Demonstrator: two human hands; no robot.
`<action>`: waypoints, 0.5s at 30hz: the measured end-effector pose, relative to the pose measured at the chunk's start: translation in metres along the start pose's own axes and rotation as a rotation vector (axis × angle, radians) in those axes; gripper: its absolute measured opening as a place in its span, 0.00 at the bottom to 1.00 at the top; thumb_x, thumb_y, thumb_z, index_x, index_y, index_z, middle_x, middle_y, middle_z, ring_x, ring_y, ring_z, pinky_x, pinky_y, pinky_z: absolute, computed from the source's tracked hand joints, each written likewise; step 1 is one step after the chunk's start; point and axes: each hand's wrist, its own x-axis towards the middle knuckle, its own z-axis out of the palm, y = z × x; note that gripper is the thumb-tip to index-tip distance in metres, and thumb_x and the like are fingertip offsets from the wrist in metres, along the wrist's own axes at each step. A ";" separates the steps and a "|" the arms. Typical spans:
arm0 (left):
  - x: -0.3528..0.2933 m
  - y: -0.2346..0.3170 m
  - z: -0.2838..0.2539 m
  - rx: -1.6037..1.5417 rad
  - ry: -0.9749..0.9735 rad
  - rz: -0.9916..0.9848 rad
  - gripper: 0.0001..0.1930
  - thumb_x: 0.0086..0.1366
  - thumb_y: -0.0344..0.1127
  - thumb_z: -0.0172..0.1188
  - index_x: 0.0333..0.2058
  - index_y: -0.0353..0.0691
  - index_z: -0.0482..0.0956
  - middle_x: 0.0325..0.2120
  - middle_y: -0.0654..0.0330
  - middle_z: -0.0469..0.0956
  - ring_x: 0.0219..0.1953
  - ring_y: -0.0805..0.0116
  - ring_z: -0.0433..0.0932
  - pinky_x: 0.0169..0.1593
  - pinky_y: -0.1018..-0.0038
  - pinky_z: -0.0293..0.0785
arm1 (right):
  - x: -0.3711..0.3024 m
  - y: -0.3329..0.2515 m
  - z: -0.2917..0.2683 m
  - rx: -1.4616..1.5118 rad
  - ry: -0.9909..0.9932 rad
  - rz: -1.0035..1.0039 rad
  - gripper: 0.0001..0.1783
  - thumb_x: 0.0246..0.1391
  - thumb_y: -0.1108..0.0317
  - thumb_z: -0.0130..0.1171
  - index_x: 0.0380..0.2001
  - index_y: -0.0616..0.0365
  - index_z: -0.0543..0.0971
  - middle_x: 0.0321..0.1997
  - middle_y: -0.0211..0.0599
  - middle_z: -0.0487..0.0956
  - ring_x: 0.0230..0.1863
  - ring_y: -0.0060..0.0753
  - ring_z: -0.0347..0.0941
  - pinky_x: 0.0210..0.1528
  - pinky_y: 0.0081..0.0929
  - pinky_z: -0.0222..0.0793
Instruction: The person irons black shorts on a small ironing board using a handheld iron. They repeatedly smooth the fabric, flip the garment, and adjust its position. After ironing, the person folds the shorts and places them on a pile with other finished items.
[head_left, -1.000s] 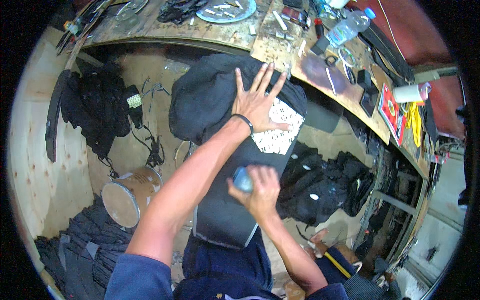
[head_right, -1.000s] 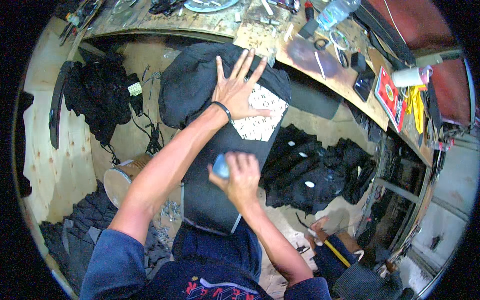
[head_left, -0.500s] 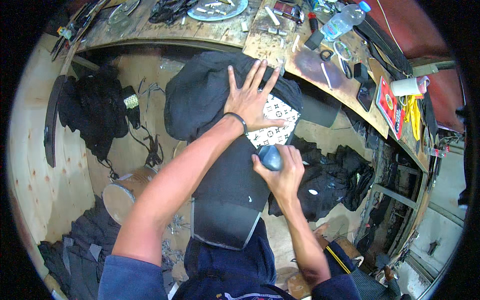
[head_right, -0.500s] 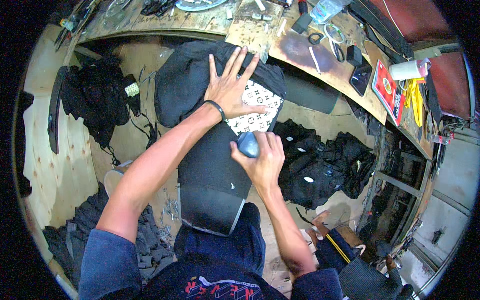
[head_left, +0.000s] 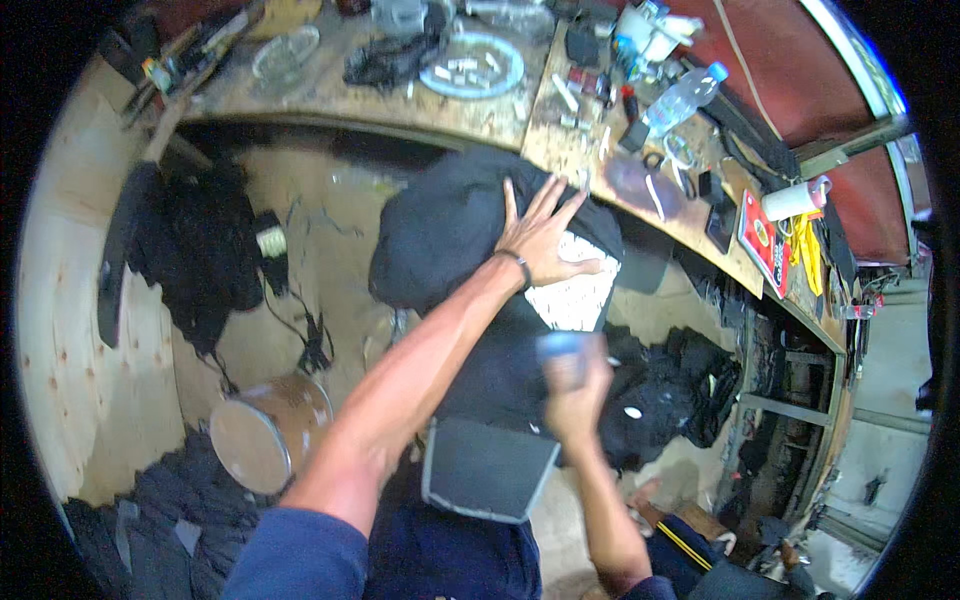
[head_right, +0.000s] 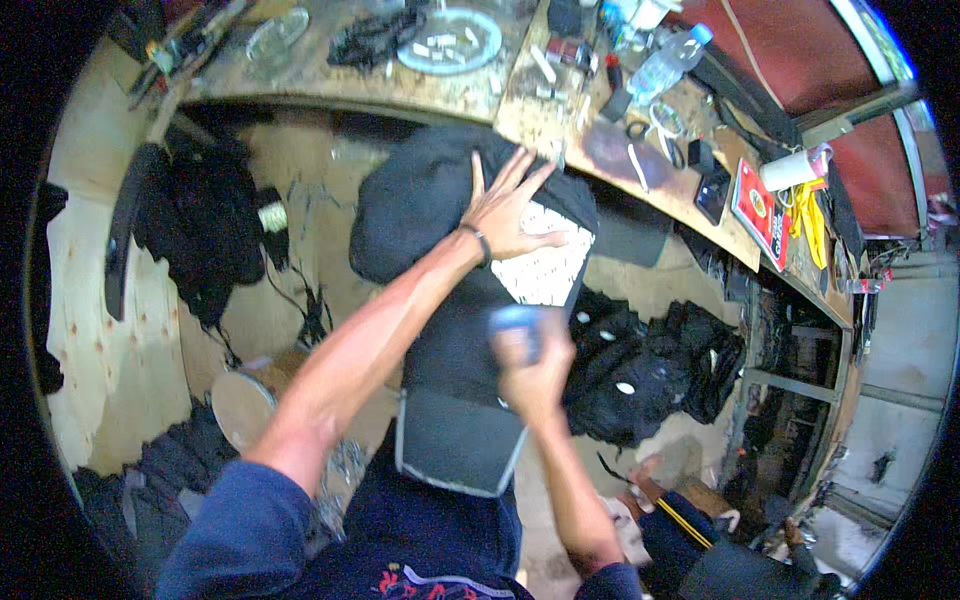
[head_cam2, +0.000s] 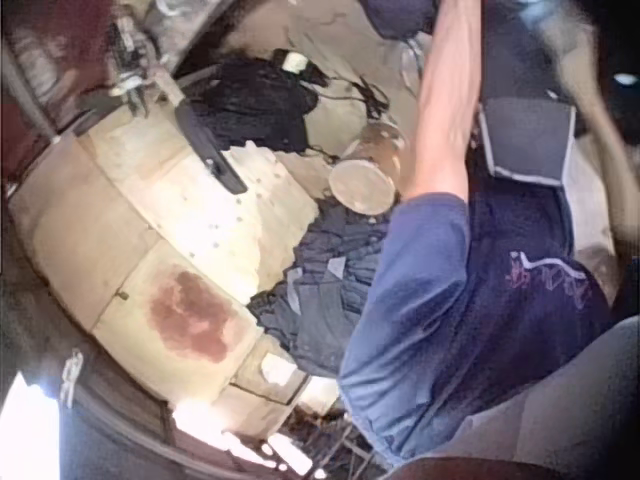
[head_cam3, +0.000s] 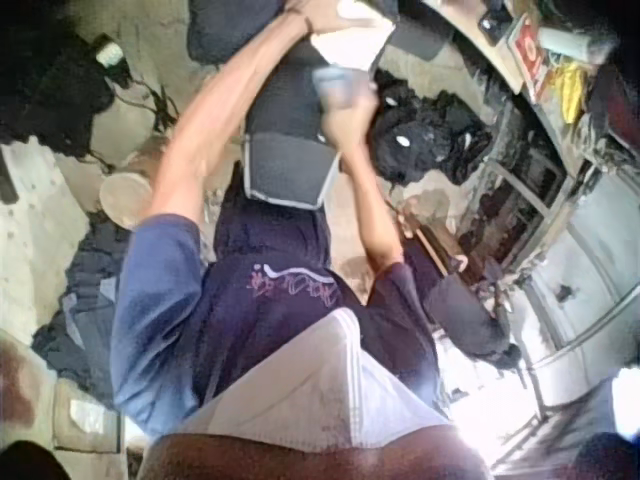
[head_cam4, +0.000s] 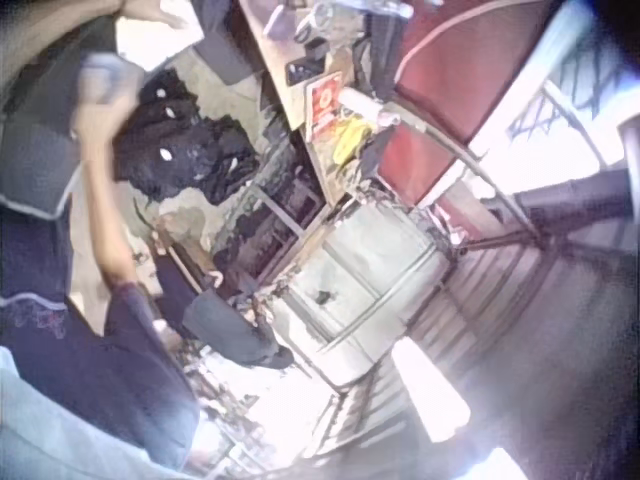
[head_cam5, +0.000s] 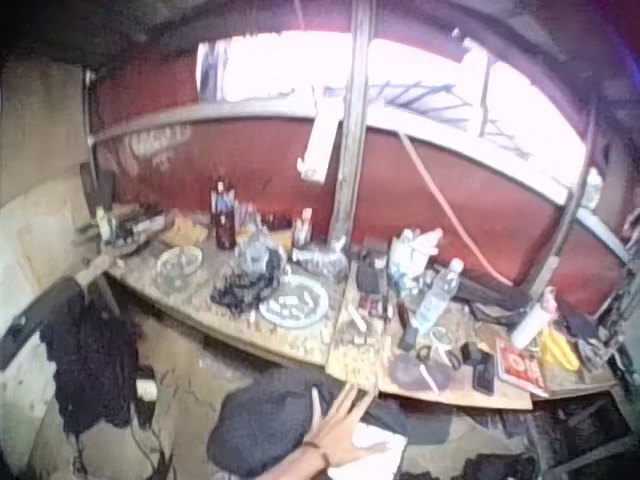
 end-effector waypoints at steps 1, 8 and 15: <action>-0.010 0.000 -0.010 -0.259 0.170 0.035 0.52 0.59 0.71 0.71 0.72 0.42 0.70 0.76 0.41 0.61 0.80 0.40 0.55 0.78 0.28 0.37 | 0.019 0.011 -0.015 0.106 0.203 -0.038 0.25 0.68 0.51 0.65 0.48 0.65 0.78 0.40 0.46 0.82 0.39 0.41 0.78 0.47 0.41 0.76; -0.132 -0.028 0.000 -0.271 0.202 -0.533 0.54 0.73 0.60 0.63 0.83 0.45 0.39 0.69 0.26 0.67 0.68 0.27 0.71 0.65 0.41 0.73 | 0.077 0.135 0.010 -0.141 0.387 -0.235 0.36 0.55 0.55 0.81 0.55 0.61 0.70 0.38 0.54 0.85 0.39 0.54 0.84 0.45 0.45 0.79; -0.343 0.016 0.038 -0.782 0.248 -0.590 0.29 0.87 0.47 0.43 0.73 0.32 0.66 0.68 0.41 0.75 0.71 0.56 0.72 0.73 0.64 0.64 | -0.115 0.072 -0.022 -0.120 0.120 -0.169 0.55 0.44 0.55 0.86 0.70 0.66 0.68 0.50 0.58 0.84 0.58 0.54 0.82 0.76 0.54 0.58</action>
